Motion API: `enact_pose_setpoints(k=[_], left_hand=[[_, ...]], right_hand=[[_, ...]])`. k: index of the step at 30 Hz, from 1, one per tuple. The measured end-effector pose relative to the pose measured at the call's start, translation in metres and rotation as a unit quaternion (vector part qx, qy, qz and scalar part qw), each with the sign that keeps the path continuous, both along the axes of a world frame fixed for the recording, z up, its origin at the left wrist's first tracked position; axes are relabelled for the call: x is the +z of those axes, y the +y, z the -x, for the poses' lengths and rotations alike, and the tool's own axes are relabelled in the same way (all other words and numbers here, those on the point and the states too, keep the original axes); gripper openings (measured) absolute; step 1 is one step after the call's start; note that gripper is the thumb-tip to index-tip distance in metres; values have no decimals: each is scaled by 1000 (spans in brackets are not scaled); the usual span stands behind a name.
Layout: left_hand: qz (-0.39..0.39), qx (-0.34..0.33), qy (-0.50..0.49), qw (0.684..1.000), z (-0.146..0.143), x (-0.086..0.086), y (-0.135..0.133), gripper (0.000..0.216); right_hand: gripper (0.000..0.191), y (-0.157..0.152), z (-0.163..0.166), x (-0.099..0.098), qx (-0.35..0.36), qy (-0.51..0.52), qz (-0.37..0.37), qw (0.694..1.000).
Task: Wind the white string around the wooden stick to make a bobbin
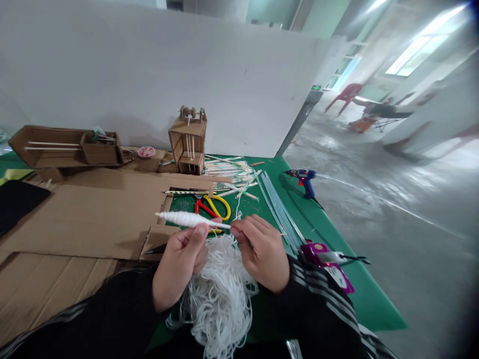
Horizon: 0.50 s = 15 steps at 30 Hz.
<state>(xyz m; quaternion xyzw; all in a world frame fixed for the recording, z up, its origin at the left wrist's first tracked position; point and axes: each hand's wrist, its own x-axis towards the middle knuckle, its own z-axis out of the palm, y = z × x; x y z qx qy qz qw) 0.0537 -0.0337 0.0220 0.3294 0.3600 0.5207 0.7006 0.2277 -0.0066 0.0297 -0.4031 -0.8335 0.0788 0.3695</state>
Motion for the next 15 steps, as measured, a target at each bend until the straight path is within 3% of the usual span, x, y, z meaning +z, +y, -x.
enact_pose_setpoints(k=[7, 15], left_hand=[[-4, -5, 2, 1000, 1, 3, -3, 37], [-23, -29, -39, 999, 1, 0, -3, 35]], right_hand=[[7, -7, 2, -5, 5, 66, 73, 995], [13, -1, 0, -1, 14, 59, -9, 998]])
